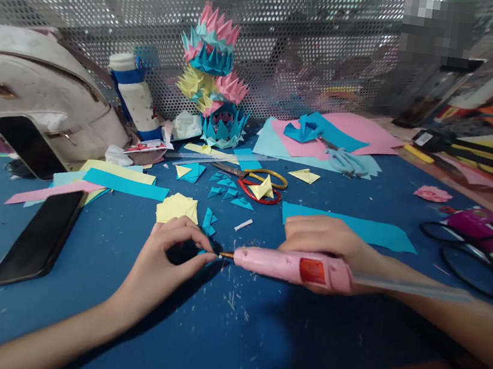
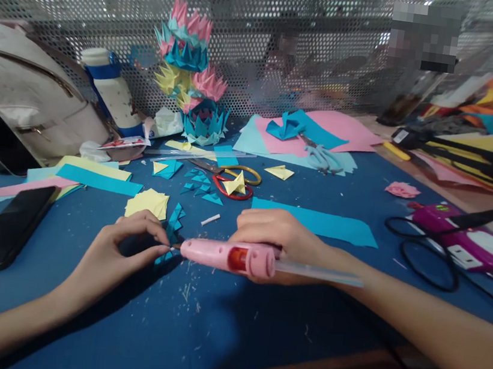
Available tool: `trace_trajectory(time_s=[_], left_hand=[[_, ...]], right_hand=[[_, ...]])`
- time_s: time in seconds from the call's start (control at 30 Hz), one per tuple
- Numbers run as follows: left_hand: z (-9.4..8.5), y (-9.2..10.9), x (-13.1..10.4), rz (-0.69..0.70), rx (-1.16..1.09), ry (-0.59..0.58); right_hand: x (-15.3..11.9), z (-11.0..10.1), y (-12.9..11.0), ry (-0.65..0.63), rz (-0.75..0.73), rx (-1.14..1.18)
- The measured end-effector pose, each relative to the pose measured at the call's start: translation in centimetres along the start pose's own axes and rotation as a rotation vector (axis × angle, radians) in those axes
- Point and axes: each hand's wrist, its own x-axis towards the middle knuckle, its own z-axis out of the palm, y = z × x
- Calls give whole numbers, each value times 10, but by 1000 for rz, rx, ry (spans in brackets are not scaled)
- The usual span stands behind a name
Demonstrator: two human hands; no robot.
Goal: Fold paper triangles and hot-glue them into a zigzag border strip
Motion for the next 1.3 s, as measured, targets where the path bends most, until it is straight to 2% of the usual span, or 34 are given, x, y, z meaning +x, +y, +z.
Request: trace_trajectory(time_s=[0.53, 1.0, 1.3], left_hand=[[2, 4, 0, -77, -115, -8], [2, 6, -1, 12, -48, 73], [2, 9, -2, 13, -28, 65]], right_hand=[[-4, 2, 0, -2, -5, 19], [0, 1, -1, 17, -21, 4], [1, 1, -2, 25, -30, 26]])
